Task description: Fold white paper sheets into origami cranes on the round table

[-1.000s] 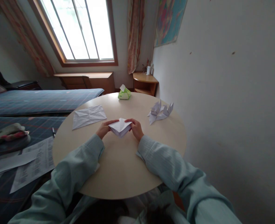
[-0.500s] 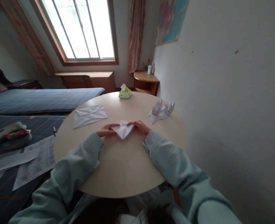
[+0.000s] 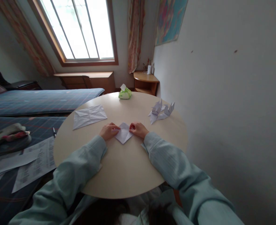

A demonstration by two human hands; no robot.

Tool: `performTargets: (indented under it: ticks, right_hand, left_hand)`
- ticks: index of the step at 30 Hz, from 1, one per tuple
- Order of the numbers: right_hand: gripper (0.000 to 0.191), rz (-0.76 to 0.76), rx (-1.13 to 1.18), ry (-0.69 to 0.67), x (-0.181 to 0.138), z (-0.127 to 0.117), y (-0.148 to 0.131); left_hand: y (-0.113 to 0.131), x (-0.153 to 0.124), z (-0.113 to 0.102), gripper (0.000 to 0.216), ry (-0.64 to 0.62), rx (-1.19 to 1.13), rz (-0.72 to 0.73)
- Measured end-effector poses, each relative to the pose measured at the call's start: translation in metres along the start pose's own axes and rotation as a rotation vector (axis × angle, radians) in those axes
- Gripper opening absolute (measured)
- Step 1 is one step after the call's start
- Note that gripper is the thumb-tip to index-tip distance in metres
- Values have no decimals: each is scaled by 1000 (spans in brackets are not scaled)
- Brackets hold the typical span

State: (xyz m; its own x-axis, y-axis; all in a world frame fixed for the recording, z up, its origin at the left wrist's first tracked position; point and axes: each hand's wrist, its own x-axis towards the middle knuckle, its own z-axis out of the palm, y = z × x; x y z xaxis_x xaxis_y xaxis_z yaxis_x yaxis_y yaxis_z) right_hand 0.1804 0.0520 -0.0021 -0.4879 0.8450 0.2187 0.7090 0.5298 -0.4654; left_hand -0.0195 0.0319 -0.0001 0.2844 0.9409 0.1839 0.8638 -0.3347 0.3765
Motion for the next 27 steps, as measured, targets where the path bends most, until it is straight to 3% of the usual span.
performTargets:
  ticks: [4, 8, 11, 14, 19, 23, 27]
  right_hand:
    - [7, -50, -24, 6, 2, 2, 2]
    - [7, -80, 45, 12, 1, 5, 5]
    - [16, -121, 110, 118, 0, 6, 5]
    - [19, -197, 154, 217, -2, 5, 1]
    - [19, -265, 217, 238, -4, 4, -3]
    - [24, -223, 324, 233, -3, 3, -5]
    - [27, -152, 496, 180, -2, 3, -7]
  left_hand:
    - [8, -5, 4, 28, 39, 138, 107]
    - [9, -4, 13, 46, 28, -12, 159]
    - [4, 1, 16, 50, 108, -252, 24]
    - [0, 8, 12, 36, 185, -534, -131]
    - [-1, 9, 4, 34, 253, -909, -262]
    - [2, 6, 3, 36, 282, -993, -332]
    - [1, 8, 4, 31, 371, -916, -318]
